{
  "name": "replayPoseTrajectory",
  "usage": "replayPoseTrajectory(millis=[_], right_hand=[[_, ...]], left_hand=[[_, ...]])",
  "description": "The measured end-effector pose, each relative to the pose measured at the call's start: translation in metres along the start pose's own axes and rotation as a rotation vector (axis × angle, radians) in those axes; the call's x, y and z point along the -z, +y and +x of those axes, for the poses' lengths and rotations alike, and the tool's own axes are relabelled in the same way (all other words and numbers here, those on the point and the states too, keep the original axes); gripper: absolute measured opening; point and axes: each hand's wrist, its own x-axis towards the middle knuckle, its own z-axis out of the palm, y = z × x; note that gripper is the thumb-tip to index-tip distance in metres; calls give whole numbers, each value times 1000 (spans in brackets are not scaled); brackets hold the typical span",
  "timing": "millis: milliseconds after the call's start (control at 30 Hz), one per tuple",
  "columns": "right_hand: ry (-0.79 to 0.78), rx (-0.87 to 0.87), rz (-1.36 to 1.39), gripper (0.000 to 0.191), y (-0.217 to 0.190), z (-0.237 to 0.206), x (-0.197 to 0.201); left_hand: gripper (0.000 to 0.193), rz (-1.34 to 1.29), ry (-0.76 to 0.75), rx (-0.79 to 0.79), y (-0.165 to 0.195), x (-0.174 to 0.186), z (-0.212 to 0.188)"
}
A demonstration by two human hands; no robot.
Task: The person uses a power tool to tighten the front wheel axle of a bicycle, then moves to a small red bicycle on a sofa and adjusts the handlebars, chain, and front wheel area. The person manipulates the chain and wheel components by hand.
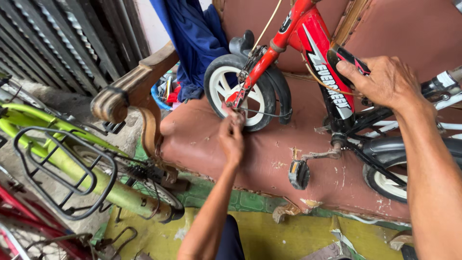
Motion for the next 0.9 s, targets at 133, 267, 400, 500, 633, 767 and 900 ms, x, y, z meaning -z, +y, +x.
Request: replayPoseTrajectory(millis=[133,267,400,500,633,767,900], right_hand=[[19,6,6,71,4,-1,-4],[66,56,-47,71,4,-7,-5],[120,115,-46,64,5,-13,-4],[64,60,-21,66,2,-14,-1],[101,67,-15,59,-6,-13,1],[159,133,-28,59,-13,-19,5],[163,133,-14,59,-14,-25,6]], left_hand=[[27,200,-8,-305,3,-22,-4],[27,185,-23,-213,8,-29,-2],[31,332,-104,-321,9,-17,-4],[46,483,-186,-393,6,-1,-2],[41,570,-289,-170,7,11,4],[43,463,-168,-337,15,2,2],[47,440,-154,-525,18,-8,4]])
